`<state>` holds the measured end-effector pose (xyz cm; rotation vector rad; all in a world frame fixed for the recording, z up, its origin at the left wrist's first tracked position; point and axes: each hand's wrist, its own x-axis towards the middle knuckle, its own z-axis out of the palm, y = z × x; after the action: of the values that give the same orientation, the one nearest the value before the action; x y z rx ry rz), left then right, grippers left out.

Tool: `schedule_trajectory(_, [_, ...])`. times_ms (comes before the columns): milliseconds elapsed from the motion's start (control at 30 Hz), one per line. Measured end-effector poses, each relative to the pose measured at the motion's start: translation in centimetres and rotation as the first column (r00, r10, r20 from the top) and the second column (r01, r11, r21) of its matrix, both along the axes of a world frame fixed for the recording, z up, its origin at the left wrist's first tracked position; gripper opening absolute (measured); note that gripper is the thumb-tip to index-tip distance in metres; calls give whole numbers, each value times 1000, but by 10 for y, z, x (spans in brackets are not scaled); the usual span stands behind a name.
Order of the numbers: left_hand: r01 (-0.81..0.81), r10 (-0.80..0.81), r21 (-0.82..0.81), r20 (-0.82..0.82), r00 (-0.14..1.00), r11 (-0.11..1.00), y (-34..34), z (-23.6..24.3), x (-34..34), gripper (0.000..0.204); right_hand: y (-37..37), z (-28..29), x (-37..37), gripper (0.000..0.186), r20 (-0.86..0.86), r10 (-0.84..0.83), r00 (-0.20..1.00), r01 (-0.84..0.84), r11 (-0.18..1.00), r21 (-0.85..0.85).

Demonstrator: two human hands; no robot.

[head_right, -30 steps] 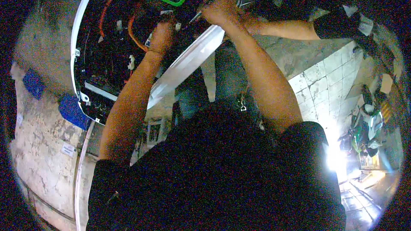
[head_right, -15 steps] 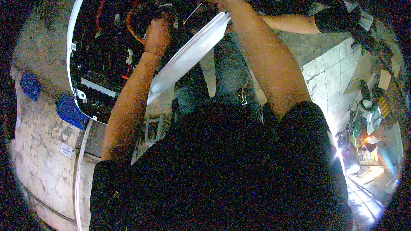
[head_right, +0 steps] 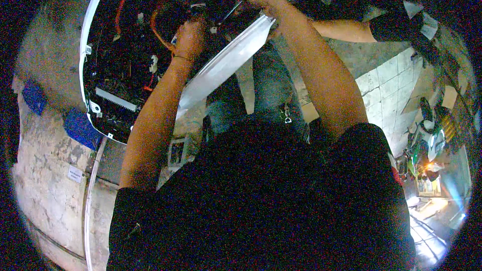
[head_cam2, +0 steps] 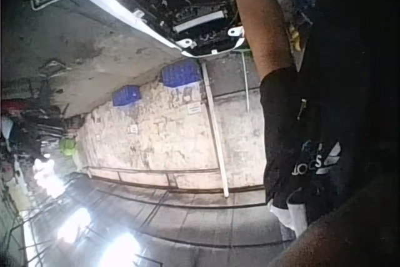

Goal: The person works with others to repair an electric motorcycle by manipulating wires, connectors, and internal components near the battery area and applying tape.

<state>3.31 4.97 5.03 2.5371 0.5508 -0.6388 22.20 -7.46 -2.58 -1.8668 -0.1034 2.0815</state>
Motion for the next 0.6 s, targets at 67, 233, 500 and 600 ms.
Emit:
schedule_trajectory(67, [-9, 9, 7, 47, 999, 1000, 6, 1, -9, 24, 26, 53, -16, 26, 435, 55, 899, 18, 987, -163])
schedule_trajectory(233, [-73, 75, -59, 27, 997, 996, 3, -7, -4, 26, 3, 111, -79, 17, 848, -205, 489, -211, 916, 343])
schedule_trajectory(500, [-116, 134, -135, 132, 982, 984, 7, -12, -11, 35, -5, 133, -81, 20, 800, -323, 505, -378, 750, 542])
schedule_trajectory(600, [-58, 57, -44, -3, 998, 997, 5, -3, -3, 38, -11, 82, -32, 20, 632, -210, 746, -124, 888, 442])
